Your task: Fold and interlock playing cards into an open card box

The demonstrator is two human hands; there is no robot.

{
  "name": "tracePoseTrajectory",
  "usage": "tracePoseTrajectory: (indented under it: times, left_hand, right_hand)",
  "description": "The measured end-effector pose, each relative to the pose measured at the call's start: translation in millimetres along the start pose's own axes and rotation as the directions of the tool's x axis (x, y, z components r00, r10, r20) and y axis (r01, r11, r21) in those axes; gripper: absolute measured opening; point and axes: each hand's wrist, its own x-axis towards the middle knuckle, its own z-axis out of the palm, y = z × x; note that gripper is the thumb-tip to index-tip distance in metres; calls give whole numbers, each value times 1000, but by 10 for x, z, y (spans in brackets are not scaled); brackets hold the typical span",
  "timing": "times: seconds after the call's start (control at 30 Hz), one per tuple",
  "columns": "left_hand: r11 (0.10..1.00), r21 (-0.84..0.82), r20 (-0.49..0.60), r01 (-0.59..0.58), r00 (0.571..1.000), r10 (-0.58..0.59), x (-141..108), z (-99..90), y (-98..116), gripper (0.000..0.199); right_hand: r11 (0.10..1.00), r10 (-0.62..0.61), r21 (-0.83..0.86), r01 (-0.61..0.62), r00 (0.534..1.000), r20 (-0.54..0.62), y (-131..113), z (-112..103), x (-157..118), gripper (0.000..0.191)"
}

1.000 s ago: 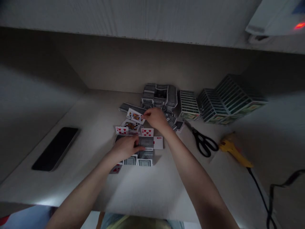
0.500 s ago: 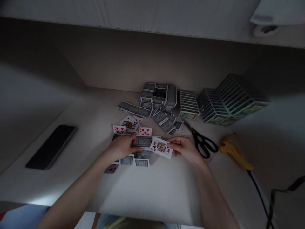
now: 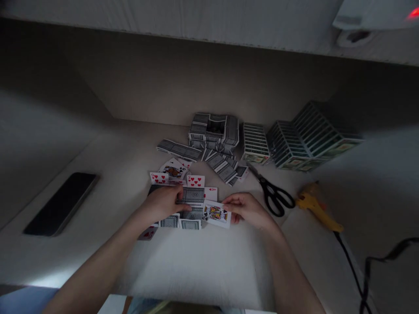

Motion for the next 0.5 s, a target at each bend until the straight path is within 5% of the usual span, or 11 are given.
tracePoseTrajectory:
  times: [0.5]
  left_hand:
    - [999,-5,3,36,999,-36,-2,-21,53,36]
  right_hand:
    - [994,109,19,-110,992,69,73,42,53,41]
